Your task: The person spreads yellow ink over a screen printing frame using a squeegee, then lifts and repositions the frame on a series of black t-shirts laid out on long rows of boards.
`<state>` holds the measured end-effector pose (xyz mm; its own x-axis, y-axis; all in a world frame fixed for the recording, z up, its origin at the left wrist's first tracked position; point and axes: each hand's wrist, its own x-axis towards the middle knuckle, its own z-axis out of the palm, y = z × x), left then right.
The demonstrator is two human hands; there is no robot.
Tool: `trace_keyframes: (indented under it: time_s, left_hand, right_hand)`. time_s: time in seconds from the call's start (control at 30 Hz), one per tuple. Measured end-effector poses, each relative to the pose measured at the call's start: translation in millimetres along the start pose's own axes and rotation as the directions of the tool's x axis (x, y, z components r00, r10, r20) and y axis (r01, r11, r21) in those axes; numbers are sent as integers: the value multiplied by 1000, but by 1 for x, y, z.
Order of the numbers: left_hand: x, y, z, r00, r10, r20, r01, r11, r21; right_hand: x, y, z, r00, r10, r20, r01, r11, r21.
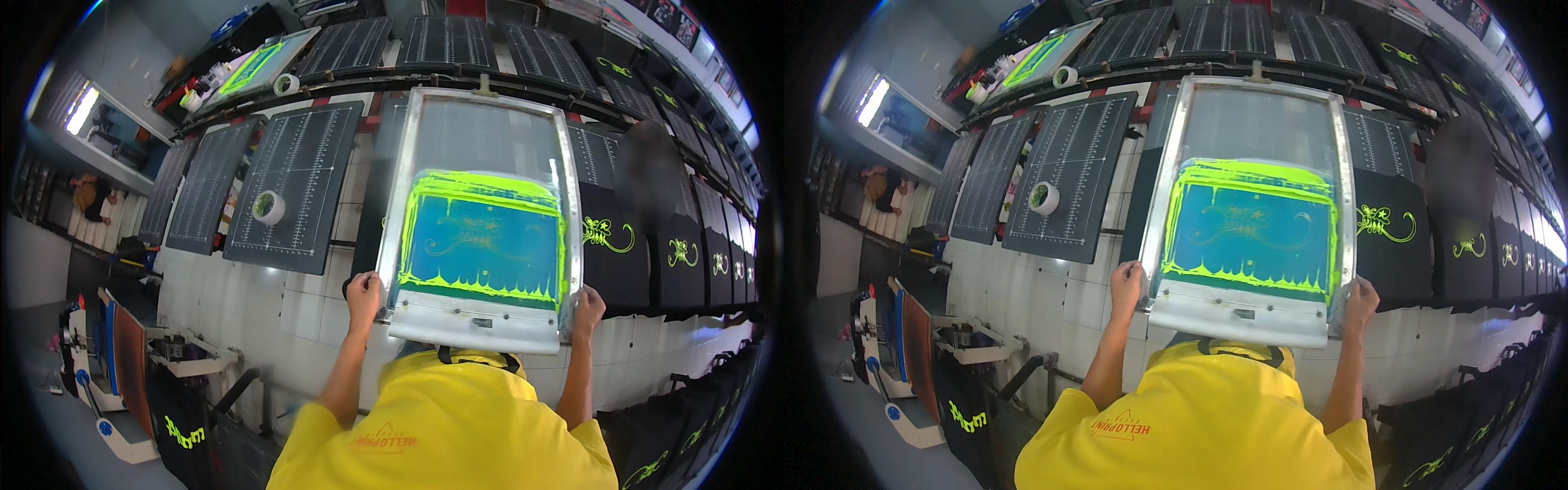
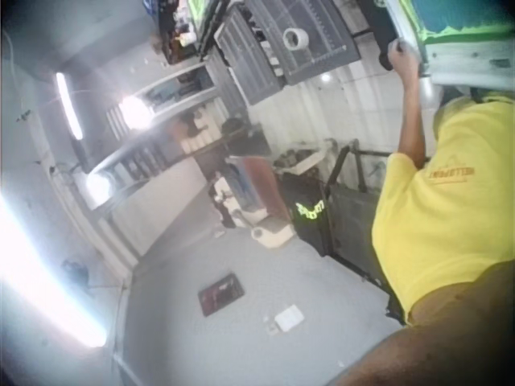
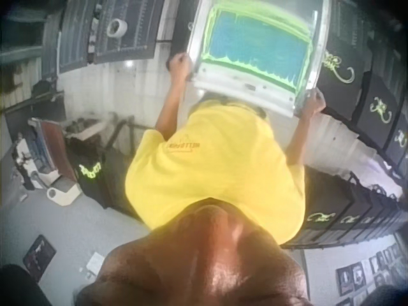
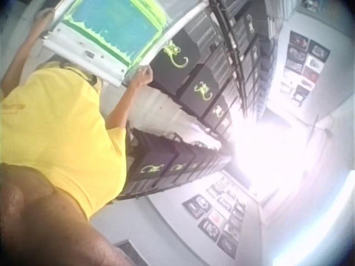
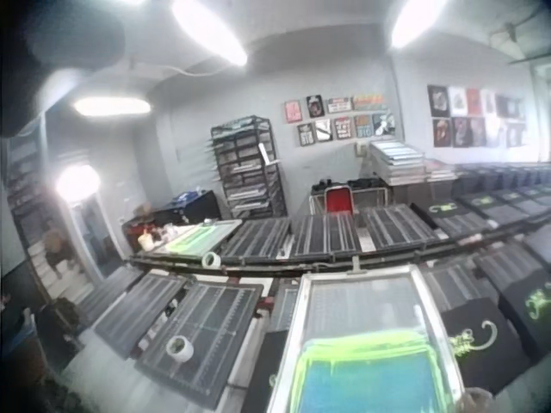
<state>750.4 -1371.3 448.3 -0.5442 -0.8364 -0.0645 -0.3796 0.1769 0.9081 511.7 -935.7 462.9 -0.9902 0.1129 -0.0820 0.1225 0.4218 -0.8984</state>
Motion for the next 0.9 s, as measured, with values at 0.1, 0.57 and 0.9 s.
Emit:
trace_keyframes:
  time_s: [0.1, 0.57, 0.9]
  left_hand:
    - [15, -12, -20, 996, -81, 43, 81, 997, 7]
    - [90, -53, -36, 998, -64, 19, 63, 997, 51]
    - [99, -48, -35, 994, -109, 22, 107, 992, 67]
  right_hand:
    - [-6, -4, 31, 1000, 12, -10, -12, 1000, -2]
    - [15, -18, 107, 999, -35, -15, 33, 994, -105]
    - [13, -31, 117, 995, -92, -37, 87, 988, -125]
